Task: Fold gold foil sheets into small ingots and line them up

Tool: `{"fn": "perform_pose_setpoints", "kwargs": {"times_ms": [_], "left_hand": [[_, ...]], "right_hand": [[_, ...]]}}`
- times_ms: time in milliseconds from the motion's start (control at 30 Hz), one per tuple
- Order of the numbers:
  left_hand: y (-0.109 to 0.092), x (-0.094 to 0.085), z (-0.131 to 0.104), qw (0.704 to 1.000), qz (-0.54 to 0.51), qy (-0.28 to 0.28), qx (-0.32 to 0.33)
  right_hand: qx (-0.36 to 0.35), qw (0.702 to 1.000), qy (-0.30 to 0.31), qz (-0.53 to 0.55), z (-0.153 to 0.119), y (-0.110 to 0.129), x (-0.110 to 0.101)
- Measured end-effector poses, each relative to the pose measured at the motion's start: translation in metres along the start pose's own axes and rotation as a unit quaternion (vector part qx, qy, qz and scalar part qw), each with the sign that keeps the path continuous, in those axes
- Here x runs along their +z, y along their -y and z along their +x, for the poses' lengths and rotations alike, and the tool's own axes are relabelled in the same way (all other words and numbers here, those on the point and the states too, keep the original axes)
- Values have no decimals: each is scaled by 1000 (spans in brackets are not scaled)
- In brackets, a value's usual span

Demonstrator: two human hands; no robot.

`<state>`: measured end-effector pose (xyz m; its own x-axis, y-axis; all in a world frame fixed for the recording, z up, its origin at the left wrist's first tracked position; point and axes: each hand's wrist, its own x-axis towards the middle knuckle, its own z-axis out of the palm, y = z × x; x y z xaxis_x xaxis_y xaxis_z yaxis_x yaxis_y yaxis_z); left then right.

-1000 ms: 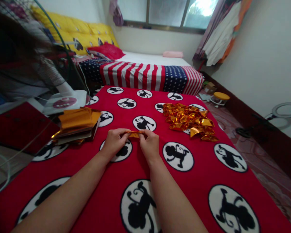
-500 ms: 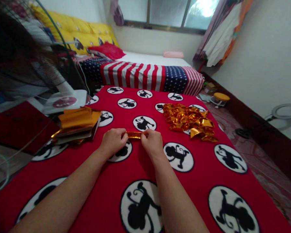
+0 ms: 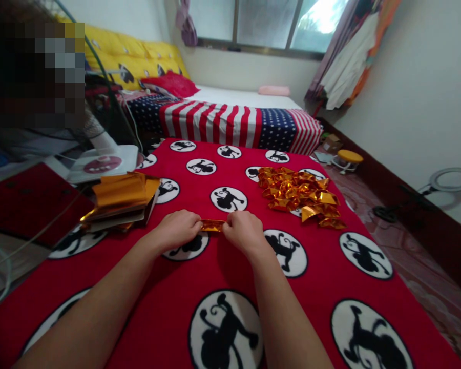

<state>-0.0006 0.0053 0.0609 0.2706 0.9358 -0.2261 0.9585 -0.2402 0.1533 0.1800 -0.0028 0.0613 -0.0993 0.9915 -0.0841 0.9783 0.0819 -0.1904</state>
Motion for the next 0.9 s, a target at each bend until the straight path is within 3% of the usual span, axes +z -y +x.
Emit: {"fn": "perform_pose_setpoints", "kwargs": {"times_ms": [233, 533, 767, 900], "left_hand": [[5, -9, -5, 998, -51, 13, 28], [8, -17, -10, 990, -94, 74, 73], [6, -20, -14, 978, -119, 152, 79], [5, -23, -15, 980, -115, 146, 76]], "right_hand": [[-22, 999, 16, 20, -7, 2, -11], [-50, 990, 94, 88, -9, -6, -18], [-53, 988, 132, 65, -15, -5, -27], [-40, 989, 134, 55, -16, -5, -30]]}}
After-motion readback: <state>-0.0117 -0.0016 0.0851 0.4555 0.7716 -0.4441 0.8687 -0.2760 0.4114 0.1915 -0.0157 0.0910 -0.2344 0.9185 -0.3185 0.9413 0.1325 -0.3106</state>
